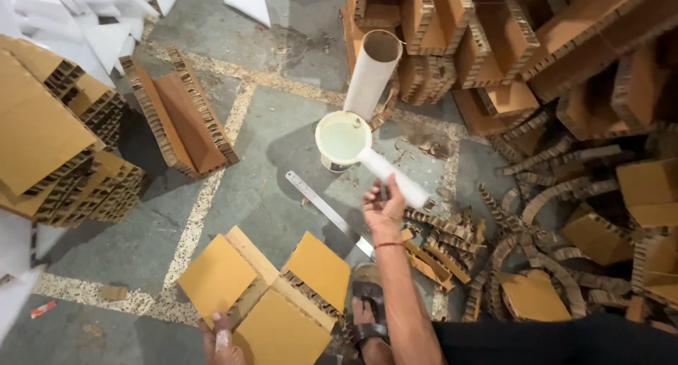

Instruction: The person applies glue to the edges of a cardboard piece using a white foam roller and then folds the cardboard into a box shape. They press the glued edges together to secure the structure.

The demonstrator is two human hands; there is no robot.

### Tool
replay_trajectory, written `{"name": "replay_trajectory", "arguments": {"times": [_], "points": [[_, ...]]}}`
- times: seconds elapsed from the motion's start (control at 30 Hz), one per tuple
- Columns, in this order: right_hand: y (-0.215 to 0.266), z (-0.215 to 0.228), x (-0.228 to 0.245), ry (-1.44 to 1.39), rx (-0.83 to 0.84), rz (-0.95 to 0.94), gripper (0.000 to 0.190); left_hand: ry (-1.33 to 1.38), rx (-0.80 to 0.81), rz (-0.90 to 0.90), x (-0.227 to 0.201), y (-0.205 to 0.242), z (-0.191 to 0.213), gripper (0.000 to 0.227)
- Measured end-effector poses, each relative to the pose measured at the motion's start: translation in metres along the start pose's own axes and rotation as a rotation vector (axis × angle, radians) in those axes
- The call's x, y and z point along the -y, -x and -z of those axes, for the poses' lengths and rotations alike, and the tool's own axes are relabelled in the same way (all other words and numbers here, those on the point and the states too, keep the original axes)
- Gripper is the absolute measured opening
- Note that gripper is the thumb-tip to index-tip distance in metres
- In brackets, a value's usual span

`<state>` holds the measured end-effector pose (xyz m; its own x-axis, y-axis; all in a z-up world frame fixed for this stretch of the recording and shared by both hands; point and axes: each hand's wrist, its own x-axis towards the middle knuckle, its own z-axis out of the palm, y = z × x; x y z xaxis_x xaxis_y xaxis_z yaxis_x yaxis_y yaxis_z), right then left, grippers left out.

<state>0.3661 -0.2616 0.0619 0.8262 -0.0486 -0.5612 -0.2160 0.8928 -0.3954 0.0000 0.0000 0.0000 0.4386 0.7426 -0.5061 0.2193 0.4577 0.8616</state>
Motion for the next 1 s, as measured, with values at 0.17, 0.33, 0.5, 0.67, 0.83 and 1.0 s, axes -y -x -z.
{"name": "replay_trajectory", "arguments": {"times": [0.17, 0.33, 0.5, 0.67, 0.83, 1.0], "points": [[0.007, -0.077, 0.020, 0.895, 0.210, 0.764, 0.017, 0.134, 0.067, -0.154, -0.055, 0.041, -0.032, 0.054], [0.007, -0.141, 0.020, 1.529, 0.340, 0.949, 0.039, 0.282, 0.073, -0.204, -0.095, 0.064, -0.057, 0.048], [-0.005, -0.149, 0.016, 1.713, 0.613, 0.874, 0.043, 0.284, 0.058, -0.172, -0.107, 0.070, -0.059, 0.049], [-0.004, -0.167, 0.038, 1.656, 0.560, 0.864, 0.038, 0.340, 0.102, -0.133, -0.119, 0.082, -0.063, 0.048], [-0.008, -0.185, 0.070, 1.458, 0.236, 0.644, 0.034, 0.286, 0.135, -0.088, -0.133, 0.086, -0.061, 0.048], [-0.028, -0.156, 0.081, 1.024, 0.003, 0.181, 0.024, 0.257, 0.141, -0.100, -0.141, 0.093, -0.065, 0.047]]}}
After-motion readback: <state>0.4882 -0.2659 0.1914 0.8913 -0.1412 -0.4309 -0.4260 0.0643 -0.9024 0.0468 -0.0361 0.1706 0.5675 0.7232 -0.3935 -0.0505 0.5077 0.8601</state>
